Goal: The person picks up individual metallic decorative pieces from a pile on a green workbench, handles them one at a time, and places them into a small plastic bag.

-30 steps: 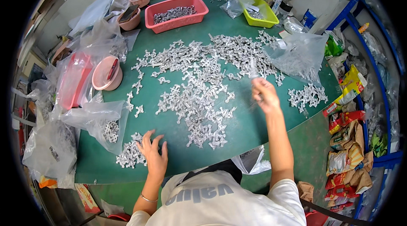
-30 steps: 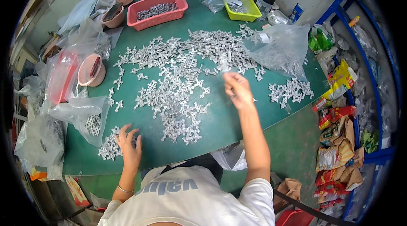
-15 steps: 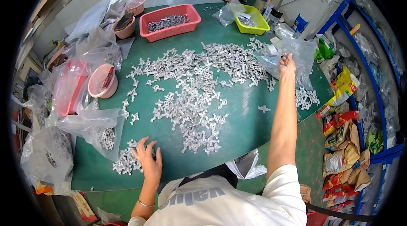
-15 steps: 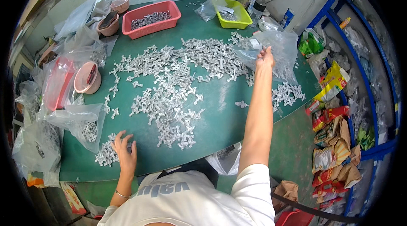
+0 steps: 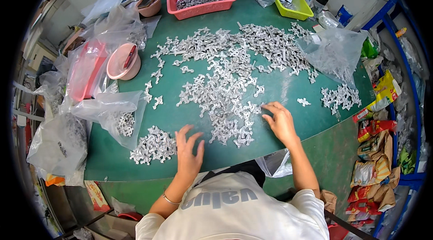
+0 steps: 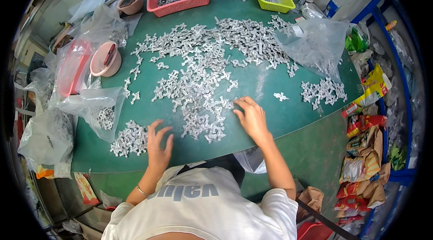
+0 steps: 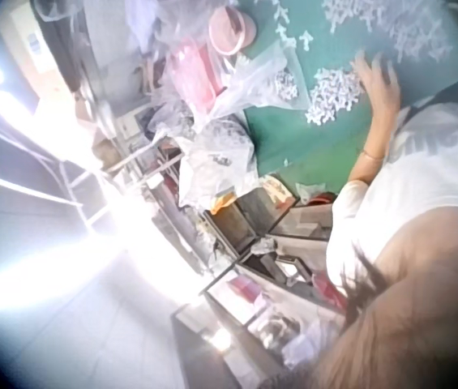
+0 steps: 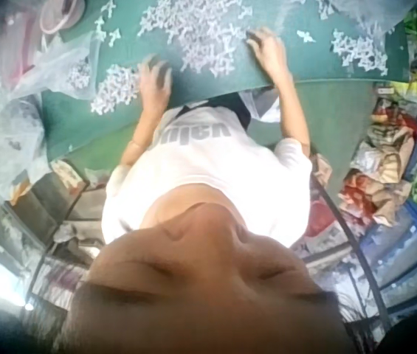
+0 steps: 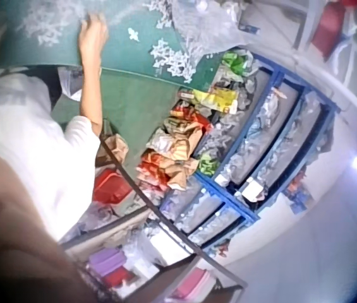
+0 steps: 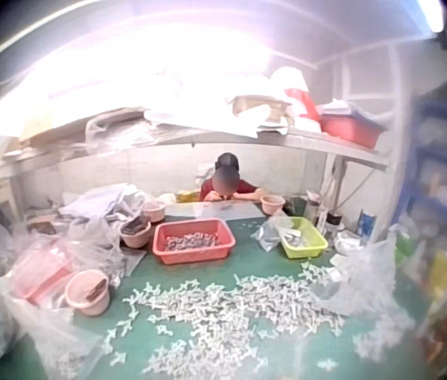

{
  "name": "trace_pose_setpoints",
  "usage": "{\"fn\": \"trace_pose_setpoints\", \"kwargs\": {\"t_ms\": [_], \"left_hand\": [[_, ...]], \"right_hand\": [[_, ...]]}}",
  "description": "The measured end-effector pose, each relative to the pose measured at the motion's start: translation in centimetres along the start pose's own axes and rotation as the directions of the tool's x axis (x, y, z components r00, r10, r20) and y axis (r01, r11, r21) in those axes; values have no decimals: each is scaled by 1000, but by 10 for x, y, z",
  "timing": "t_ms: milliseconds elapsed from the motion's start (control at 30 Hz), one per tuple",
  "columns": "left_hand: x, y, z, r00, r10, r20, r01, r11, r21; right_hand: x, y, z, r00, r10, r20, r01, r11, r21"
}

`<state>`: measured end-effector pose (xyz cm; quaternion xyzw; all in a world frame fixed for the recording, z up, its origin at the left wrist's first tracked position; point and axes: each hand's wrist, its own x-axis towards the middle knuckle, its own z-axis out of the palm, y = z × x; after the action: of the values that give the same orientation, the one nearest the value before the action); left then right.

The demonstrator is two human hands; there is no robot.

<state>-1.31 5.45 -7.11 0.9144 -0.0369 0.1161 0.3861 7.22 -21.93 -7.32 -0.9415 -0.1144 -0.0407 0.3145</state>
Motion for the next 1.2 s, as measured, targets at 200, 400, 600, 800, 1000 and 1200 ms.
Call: {"fn": "trace_pose_setpoints", "kwargs": {"t_ms": [200,400,600,800,1000,1200], "left_hand": [[1,24,11,993,99,66,-95,993,-63],[8,38,8,988,106,109,-77,967,-244],[32,62,7,940,71,333,187,710,-679],[47,73,0,894,156,420,218,668,-712],[40,81,-3,968,106,225,105,647,-755],[38,93,-13,961,82,265,182,537,-824]], "right_hand": [[-2,4,29,993,-34,-113,15,987,-162],[-9,12,27,972,148,-180,-57,900,433],[-29,-53,-3,916,87,392,-401,234,886],[-44,-79,-12,977,21,212,-192,517,834],[-51,-92,-17,990,96,103,-138,527,838],[-50,-99,-24,896,-170,-409,328,875,355]]}}
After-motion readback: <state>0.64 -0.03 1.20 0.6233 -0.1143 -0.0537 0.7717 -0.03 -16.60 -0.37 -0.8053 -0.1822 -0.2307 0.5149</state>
